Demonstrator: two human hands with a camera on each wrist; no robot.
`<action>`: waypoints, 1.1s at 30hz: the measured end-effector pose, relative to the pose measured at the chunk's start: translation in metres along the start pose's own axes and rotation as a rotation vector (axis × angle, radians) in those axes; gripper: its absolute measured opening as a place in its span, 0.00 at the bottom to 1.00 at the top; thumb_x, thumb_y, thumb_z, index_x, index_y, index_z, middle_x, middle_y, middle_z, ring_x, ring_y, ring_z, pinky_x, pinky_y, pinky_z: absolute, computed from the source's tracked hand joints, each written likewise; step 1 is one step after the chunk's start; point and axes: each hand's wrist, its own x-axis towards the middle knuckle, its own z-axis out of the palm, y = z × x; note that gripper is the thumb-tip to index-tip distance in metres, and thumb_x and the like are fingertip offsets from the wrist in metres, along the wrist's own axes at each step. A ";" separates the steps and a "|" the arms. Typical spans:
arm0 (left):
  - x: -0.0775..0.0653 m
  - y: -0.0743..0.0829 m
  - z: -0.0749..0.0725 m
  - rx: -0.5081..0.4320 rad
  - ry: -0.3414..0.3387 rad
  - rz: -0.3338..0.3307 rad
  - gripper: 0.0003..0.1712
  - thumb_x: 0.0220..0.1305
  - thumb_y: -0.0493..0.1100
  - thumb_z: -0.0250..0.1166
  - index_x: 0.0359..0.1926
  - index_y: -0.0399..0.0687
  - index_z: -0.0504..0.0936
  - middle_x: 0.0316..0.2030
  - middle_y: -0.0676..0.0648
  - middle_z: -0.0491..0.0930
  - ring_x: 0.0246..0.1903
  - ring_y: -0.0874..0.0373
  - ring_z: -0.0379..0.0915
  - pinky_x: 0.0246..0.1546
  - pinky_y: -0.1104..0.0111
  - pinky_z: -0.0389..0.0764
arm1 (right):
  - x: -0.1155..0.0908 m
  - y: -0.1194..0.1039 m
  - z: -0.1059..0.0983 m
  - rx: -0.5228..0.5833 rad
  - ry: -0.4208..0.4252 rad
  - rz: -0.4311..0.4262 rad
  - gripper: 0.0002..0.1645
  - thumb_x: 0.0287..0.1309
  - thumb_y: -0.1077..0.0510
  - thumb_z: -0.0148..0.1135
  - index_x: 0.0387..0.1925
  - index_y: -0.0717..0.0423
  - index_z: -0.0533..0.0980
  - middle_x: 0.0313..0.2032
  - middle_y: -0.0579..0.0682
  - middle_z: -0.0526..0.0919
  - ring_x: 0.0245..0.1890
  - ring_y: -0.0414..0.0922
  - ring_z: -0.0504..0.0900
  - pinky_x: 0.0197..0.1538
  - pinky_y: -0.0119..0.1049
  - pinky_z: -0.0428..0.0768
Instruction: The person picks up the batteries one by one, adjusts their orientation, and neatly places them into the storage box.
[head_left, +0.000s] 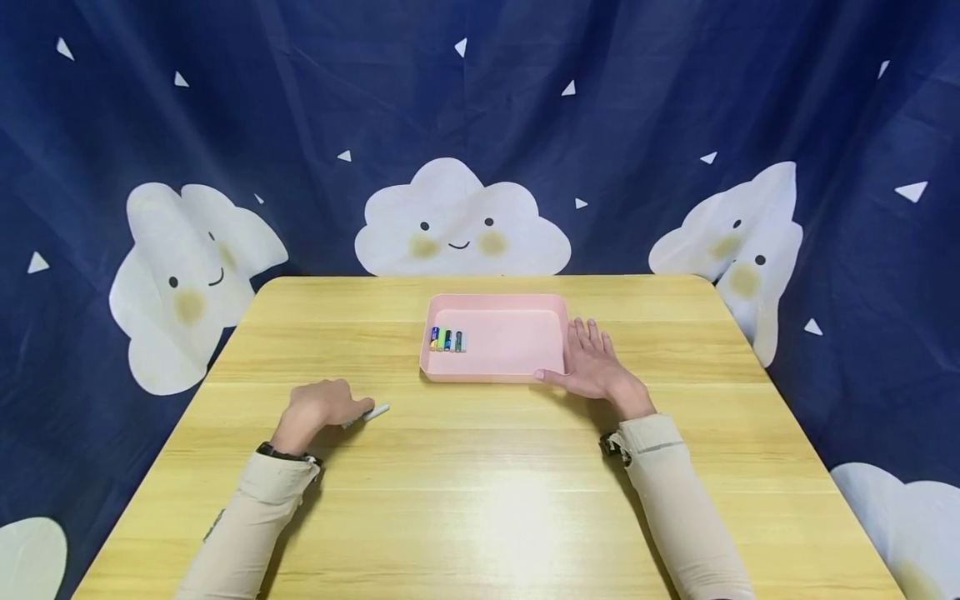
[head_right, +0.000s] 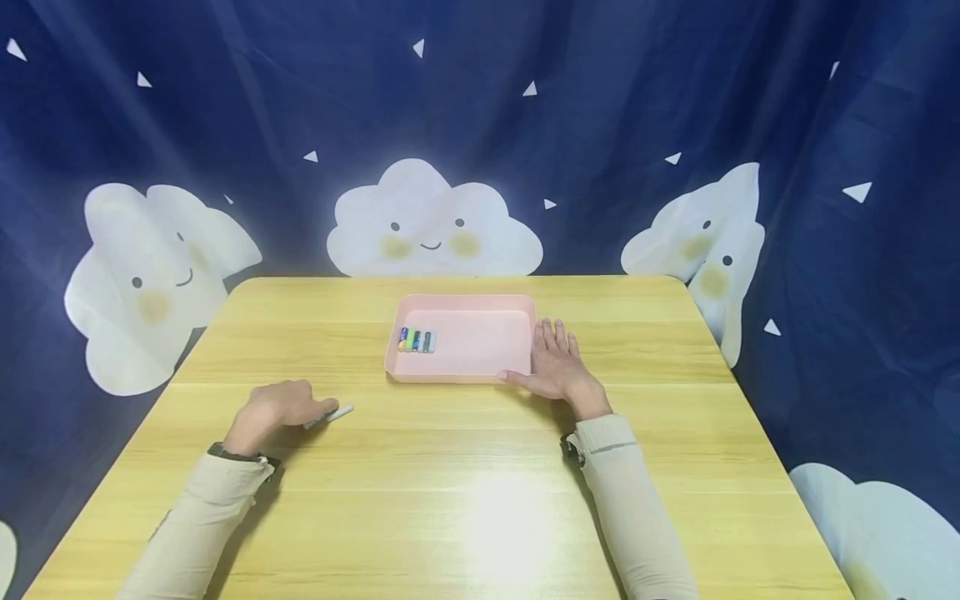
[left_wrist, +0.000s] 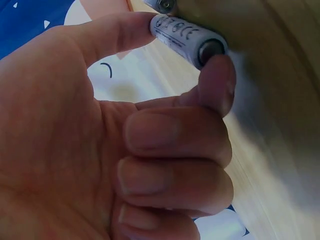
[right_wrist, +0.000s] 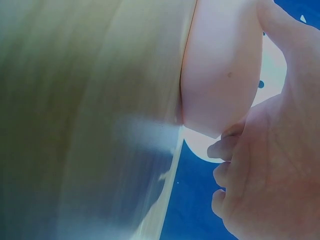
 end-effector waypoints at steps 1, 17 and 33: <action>0.000 0.000 0.000 -0.001 0.000 -0.003 0.30 0.69 0.64 0.51 0.21 0.50 0.81 0.22 0.48 0.78 0.22 0.56 0.65 0.30 0.62 0.67 | 0.000 0.000 0.000 -0.004 0.001 0.001 0.75 0.62 0.17 0.47 0.80 0.71 0.34 0.81 0.68 0.34 0.82 0.67 0.30 0.80 0.64 0.33; 0.001 -0.009 -0.015 -0.069 0.028 0.057 0.31 0.69 0.71 0.50 0.23 0.52 0.70 0.23 0.49 0.67 0.26 0.55 0.68 0.29 0.61 0.69 | 0.000 0.001 -0.002 -0.007 0.003 0.002 0.75 0.62 0.17 0.47 0.80 0.70 0.33 0.81 0.69 0.34 0.82 0.68 0.30 0.80 0.65 0.33; 0.022 0.000 -0.030 -0.179 0.380 0.257 0.30 0.64 0.74 0.61 0.33 0.53 0.83 0.29 0.52 0.80 0.28 0.57 0.73 0.28 0.65 0.69 | 0.000 0.001 0.001 -0.009 0.008 0.003 0.74 0.62 0.18 0.48 0.80 0.70 0.34 0.81 0.69 0.34 0.82 0.68 0.31 0.80 0.65 0.34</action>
